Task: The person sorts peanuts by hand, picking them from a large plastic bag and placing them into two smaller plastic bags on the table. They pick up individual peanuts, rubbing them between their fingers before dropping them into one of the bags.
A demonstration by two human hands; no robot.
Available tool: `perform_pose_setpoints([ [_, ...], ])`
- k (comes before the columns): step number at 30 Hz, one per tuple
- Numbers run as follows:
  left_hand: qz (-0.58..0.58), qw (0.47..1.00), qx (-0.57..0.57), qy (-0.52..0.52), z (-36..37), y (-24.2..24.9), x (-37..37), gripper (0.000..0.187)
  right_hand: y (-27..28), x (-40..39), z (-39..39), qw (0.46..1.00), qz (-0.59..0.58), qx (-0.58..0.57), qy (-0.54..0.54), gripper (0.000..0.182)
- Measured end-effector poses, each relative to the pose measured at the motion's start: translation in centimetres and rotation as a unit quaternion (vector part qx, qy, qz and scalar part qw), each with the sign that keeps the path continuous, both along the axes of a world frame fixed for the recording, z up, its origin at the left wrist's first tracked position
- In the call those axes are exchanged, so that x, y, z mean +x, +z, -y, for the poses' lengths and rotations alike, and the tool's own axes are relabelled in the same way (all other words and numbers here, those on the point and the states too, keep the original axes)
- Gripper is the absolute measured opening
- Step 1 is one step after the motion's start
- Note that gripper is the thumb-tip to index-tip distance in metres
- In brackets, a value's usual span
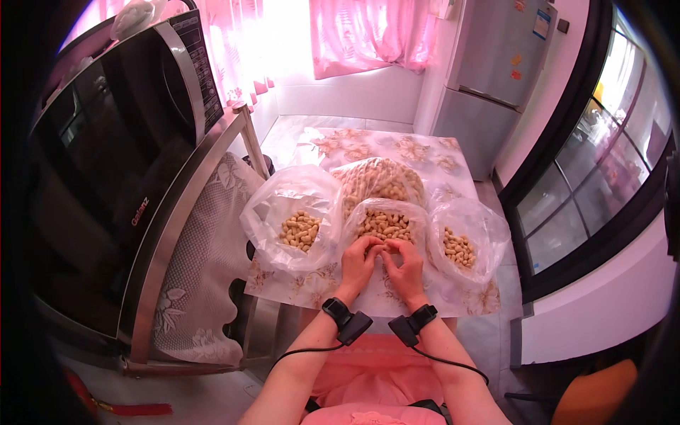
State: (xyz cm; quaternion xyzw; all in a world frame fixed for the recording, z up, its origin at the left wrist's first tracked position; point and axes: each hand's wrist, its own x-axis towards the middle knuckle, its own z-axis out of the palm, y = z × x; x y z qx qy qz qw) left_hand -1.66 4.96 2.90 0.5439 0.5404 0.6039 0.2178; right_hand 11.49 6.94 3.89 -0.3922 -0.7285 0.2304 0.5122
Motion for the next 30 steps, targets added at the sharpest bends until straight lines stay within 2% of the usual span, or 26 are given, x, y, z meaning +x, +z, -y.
perform_pose_setpoints([
  [3, 0.001, 0.999, -0.035, -0.01, 0.41, 0.71, -0.11, 0.009, 0.2, 0.03, -0.04, 0.999, 0.027, 0.038, 0.019, 0.023],
  [8, 0.008, 0.999, -0.029, -0.008, 0.15, 0.18, -0.04, 0.011, -0.07, 0.13, -0.22, 0.996, 0.055, 0.063, -0.007, 0.016],
  [20, 0.017, 0.999, -0.044, -0.003, 0.35, 0.51, -0.1, 0.012, 0.04, 0.16, 0.06, 0.999, 0.05, 0.005, -0.01, 0.015],
  [30, 0.017, 0.999, -0.029, 0.005, 0.3, 0.42, 0.0, 0.01, 0.02, 0.07, 0.07, 0.998, 0.047, 0.025, -0.02, 0.015],
])
